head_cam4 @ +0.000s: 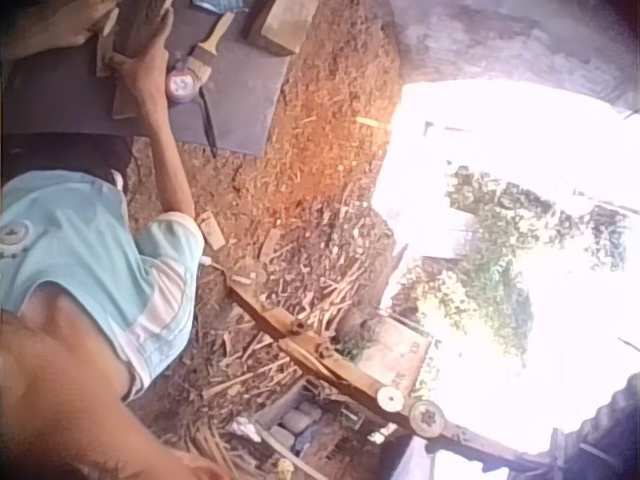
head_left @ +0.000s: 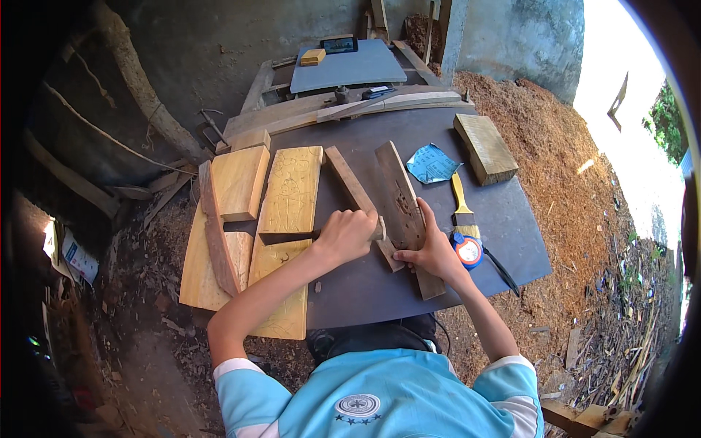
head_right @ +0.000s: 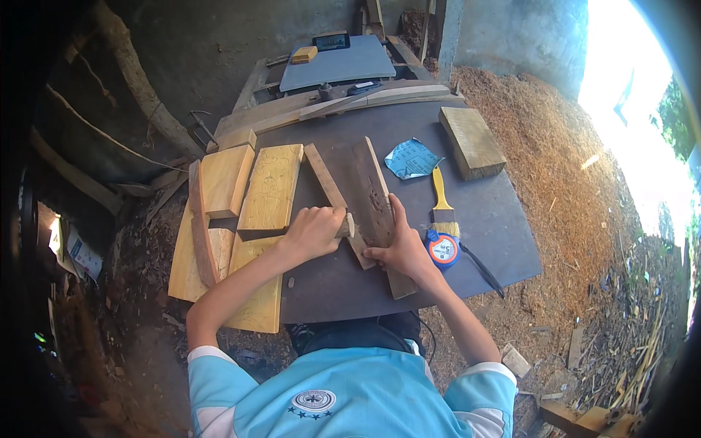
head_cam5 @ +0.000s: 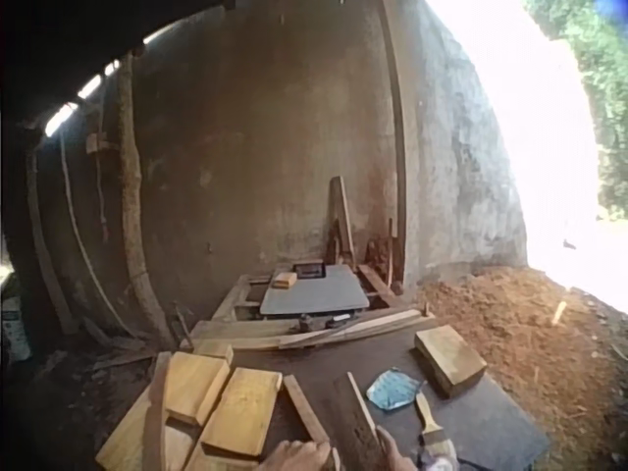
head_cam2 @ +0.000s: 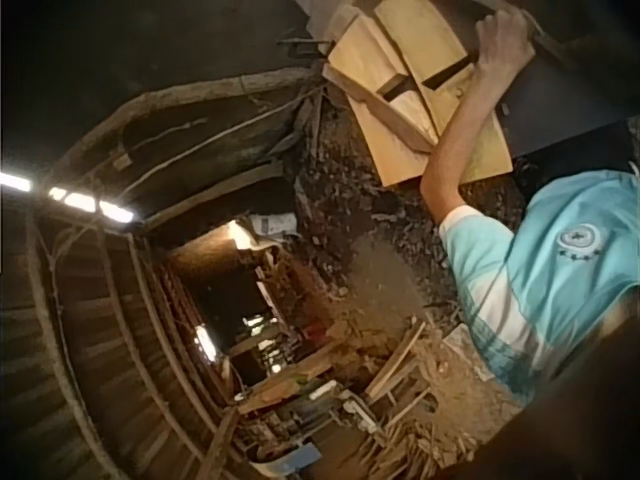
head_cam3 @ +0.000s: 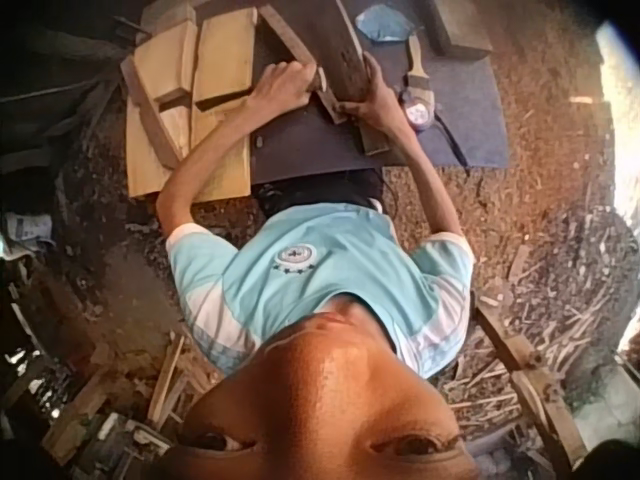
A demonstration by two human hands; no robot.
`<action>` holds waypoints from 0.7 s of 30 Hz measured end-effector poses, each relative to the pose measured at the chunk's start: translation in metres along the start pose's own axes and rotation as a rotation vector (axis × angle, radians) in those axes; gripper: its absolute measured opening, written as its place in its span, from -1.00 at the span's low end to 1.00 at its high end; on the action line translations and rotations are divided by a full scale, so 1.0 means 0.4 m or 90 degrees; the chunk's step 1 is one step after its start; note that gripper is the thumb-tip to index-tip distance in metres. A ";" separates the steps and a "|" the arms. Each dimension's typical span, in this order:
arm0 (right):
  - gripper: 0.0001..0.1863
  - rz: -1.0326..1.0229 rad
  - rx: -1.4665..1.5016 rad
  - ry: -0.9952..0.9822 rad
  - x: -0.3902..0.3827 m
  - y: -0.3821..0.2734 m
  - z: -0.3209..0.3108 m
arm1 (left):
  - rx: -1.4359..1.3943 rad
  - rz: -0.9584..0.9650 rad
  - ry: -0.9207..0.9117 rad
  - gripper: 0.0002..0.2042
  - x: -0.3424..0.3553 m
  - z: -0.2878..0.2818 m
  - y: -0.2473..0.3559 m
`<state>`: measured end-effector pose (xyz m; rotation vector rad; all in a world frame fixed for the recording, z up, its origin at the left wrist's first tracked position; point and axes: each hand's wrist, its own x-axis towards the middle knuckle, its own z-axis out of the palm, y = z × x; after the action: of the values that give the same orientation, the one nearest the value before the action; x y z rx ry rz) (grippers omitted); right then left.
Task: The person cleans dust off a wood block with a brush, then measures the block with a tape measure, and carves a notch into it using a chisel and mallet.
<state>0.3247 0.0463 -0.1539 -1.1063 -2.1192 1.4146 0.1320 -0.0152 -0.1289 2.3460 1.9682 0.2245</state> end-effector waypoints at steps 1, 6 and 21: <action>0.11 0.001 0.004 -0.001 -0.002 -0.001 -0.001 | -0.011 -0.003 0.008 -0.75 0.001 0.005 -0.006; 0.10 -0.022 -0.035 0.008 0.001 0.010 0.004 | -0.050 -0.022 0.016 -0.83 0.001 0.005 -0.027; 0.11 0.018 -0.024 -0.027 0.014 0.004 -0.001 | -0.802 -0.011 0.441 -0.77 0.120 -0.264 0.017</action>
<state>0.3220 0.0513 -0.1558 -1.1350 -2.1764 1.4275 0.1301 0.0268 -0.0206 1.4210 1.2366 1.8010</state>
